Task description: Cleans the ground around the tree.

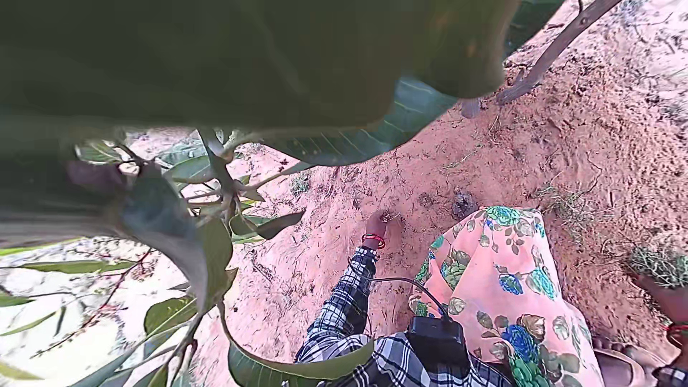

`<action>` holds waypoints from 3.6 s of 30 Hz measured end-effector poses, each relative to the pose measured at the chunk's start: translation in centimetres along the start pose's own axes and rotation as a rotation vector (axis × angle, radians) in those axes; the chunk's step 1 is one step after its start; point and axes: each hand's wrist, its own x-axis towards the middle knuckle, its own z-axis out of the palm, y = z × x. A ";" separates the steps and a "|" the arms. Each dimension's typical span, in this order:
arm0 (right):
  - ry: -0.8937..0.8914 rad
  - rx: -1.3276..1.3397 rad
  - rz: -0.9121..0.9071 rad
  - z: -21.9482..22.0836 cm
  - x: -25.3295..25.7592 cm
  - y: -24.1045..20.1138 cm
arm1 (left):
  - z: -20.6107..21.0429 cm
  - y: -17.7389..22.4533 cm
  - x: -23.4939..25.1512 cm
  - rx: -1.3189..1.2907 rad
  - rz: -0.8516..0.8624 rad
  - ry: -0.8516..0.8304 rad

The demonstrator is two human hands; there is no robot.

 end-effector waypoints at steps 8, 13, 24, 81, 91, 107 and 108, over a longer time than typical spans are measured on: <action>-0.004 -0.049 0.037 -2.0 -0.4 -1.3 | 1.5 14.8 5.0 -0.183 0.350 0.243; -0.007 -0.019 0.043 -2.3 0.0 -1.4 | 5.7 23.5 4.7 0.563 0.424 0.001; -0.035 -0.004 0.082 -2.9 0.4 0.2 | 5.6 25.0 8.3 0.232 0.510 0.098; -0.172 0.273 0.593 4.0 0.3 10.2 | 33.4 34.1 -1.6 1.179 0.942 -0.611; -0.281 0.249 0.375 9.4 0.3 3.9 | 32.4 34.5 -2.3 1.214 0.934 -0.659; -0.154 0.956 0.222 8.9 1.0 -0.2 | 31.7 35.0 -3.0 0.663 0.752 -0.693; -0.146 0.926 0.219 8.8 1.4 0.2 | 31.8 35.1 -2.9 0.679 0.758 -0.675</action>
